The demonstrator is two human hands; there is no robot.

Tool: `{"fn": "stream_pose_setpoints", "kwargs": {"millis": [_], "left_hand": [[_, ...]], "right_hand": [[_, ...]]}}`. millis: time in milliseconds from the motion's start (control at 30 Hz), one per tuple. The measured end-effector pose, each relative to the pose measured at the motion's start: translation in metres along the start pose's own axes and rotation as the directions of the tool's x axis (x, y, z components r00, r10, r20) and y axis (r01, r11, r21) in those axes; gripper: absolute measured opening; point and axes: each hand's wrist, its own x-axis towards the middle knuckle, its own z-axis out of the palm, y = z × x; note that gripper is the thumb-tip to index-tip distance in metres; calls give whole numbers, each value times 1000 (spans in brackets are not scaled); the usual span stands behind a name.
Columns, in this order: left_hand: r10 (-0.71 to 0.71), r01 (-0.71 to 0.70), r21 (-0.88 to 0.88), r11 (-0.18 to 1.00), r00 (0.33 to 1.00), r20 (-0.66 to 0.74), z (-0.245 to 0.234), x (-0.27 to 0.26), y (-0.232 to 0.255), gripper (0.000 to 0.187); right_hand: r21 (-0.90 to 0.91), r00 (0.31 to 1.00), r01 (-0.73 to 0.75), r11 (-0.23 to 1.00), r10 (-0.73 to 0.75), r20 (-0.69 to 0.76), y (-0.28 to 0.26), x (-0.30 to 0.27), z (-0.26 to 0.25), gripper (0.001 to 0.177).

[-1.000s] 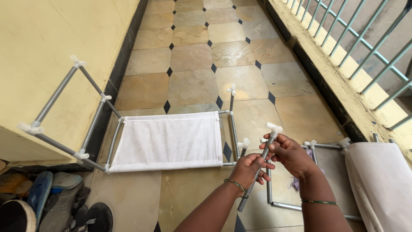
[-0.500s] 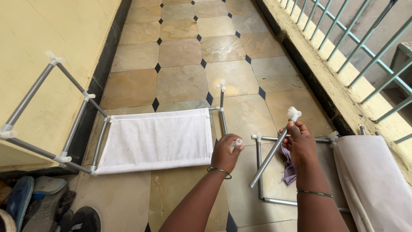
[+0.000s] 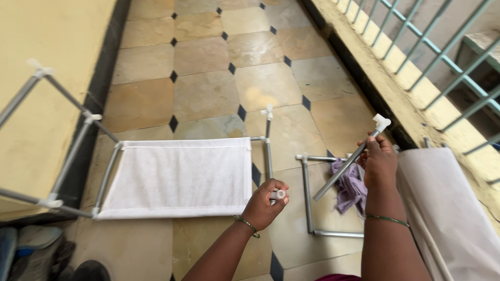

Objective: The person assembles a shoe rack by fitting metal tubes into plastic joints and sliding white fabric onto the tubes.

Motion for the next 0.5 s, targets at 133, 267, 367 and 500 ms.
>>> {"fn": "stream_pose_setpoints", "kwargs": {"millis": [133, 267, 367, 500], "left_hand": [[93, -74, 193, 978, 991, -92, 18, 10, 2, 17], [283, -209, 390, 897, 948, -143, 17, 17, 7, 14], [244, -163, 395, 904, 956, -163, 22, 20, 8, 14], [147, -68, 382, 922, 972, -182, 27, 24, 9, 13]], "right_hand": [[-337, 996, 29, 941, -57, -74, 60, 25, -30, 14], [-700, 968, -246, 670, 205, -144, 150, 41, -23, 25], [-624, 986, -149, 767, 165, -32, 195, 38, -22, 28], [-608, 992, -124, 784, 81, -97, 198, 26, -13, 32]]}}
